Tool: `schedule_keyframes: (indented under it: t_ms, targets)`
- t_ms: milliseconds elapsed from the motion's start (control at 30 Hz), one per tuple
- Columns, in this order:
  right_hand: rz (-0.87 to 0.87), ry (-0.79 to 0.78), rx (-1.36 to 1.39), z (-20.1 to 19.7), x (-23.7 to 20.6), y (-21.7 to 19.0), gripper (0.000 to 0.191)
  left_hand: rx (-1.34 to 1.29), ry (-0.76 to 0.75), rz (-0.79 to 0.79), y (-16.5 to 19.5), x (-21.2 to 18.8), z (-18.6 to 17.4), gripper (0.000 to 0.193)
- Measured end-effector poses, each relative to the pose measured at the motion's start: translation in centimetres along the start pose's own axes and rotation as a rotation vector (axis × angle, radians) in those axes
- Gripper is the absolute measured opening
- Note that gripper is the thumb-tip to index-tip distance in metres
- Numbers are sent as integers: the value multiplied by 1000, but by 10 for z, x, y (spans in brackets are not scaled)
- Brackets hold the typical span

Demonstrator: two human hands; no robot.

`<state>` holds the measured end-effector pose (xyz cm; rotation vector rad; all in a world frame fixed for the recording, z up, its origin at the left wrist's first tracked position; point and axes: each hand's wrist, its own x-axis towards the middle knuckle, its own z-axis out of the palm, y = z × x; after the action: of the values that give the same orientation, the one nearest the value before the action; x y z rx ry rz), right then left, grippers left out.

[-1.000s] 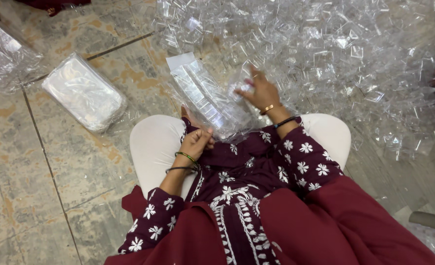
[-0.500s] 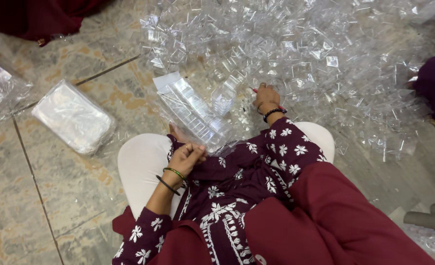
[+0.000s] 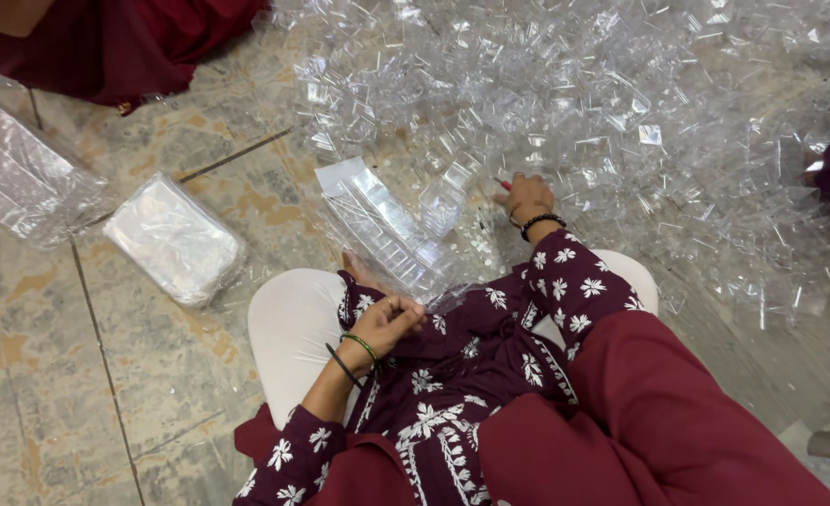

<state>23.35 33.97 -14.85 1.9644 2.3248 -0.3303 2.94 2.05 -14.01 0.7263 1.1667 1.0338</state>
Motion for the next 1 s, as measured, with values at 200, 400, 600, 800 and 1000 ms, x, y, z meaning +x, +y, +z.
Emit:
schedule_keyframes:
  t_ms: [200, 400, 600, 800, 1000]
  targets:
    - [-164, 221, 79, 2, 6, 15, 33, 67, 23, 18, 13, 4, -1, 28]
    - [-331, 521, 236, 7, -9, 36, 23, 60, 43, 38, 16, 11, -2, 30]
    - [-434, 745, 547, -21, -62, 41, 16, 68, 104, 129, 36, 37, 3, 35]
    - [-814, 618, 512, -34, -175, 9, 16, 85, 88, 341, 65, 70, 45, 64]
    - [-848, 335, 914, -52, -235, -24, 31, -50, 173, 358, 81, 57, 51, 79]
